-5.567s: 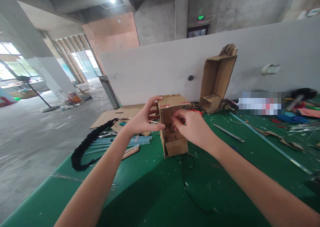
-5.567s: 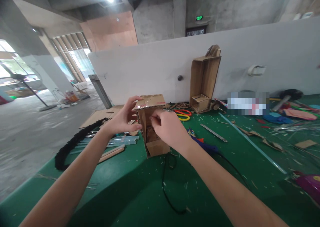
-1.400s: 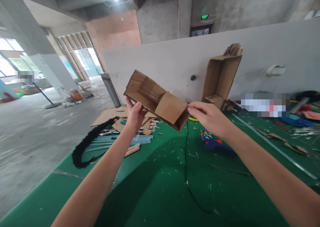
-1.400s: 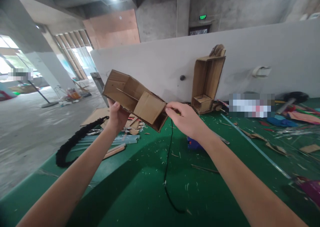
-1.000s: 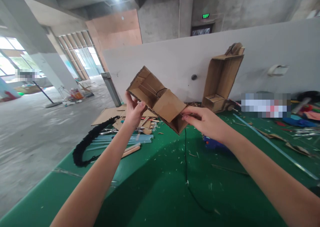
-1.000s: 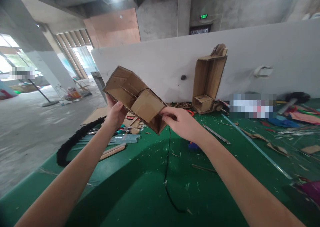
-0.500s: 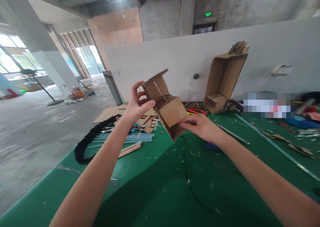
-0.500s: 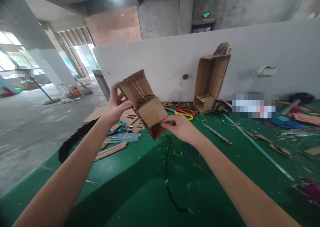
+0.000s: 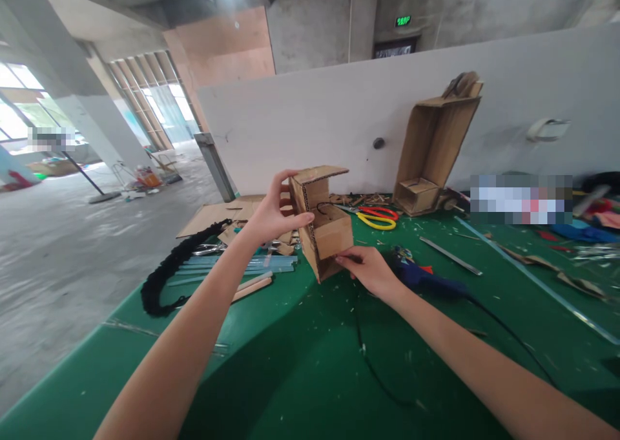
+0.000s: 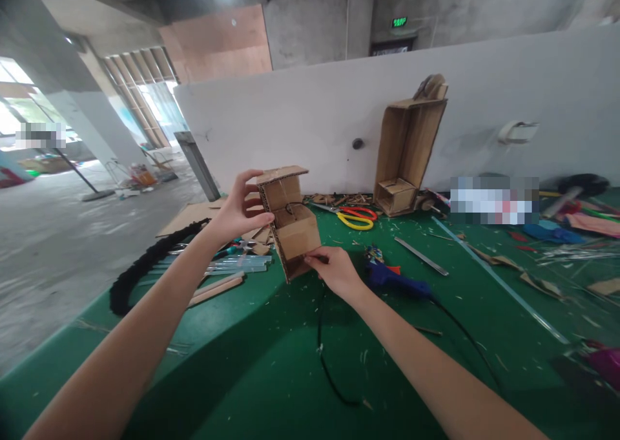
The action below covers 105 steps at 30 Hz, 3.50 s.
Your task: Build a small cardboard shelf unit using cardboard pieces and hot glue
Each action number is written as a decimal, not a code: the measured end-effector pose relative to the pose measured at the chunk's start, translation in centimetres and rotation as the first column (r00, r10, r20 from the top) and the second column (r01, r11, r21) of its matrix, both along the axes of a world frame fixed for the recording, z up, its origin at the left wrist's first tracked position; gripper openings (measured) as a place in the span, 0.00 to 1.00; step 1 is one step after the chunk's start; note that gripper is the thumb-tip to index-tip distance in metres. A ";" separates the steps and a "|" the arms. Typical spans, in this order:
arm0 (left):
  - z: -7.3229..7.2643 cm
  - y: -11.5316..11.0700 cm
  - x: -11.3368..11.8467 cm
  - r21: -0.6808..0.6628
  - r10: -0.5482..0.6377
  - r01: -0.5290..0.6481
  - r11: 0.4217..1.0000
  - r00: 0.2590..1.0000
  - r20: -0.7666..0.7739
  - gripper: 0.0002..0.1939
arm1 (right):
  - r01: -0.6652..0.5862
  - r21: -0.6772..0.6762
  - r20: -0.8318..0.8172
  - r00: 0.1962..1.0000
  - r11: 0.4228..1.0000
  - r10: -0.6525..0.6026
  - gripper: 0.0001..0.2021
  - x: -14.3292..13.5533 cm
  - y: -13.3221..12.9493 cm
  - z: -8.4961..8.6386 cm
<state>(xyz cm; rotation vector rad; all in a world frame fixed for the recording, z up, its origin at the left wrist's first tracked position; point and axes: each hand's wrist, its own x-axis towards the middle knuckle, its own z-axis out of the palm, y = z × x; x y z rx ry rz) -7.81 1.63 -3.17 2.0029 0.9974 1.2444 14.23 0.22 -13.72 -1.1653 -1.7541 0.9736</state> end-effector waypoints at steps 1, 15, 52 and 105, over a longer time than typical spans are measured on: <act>-0.1 0.0 0.0 0.012 -0.018 0.018 1.000 1.000 -0.009 0.40 | 0.008 0.005 0.015 1.000 1.000 -0.008 0.11 -0.1 -0.2 -0.1; 1.2 -0.7 -1.5 0.043 -0.126 0.141 0.989 0.959 -0.255 0.43 | -0.071 0.178 0.160 0.986 0.981 0.042 0.06 -0.1 -0.6 -0.8; 1.5 -1.0 -0.5 0.002 -0.123 0.125 0.992 0.979 -0.165 0.35 | -0.236 -0.121 0.494 0.828 0.964 0.265 0.15 3.3 -0.3 5.1; -7.5 -6.0 0.1 -0.465 0.382 -0.213 0.859 0.872 0.305 0.38 | 0.282 -0.317 -0.740 0.523 0.906 -0.422 0.16 1.8 -0.6 5.5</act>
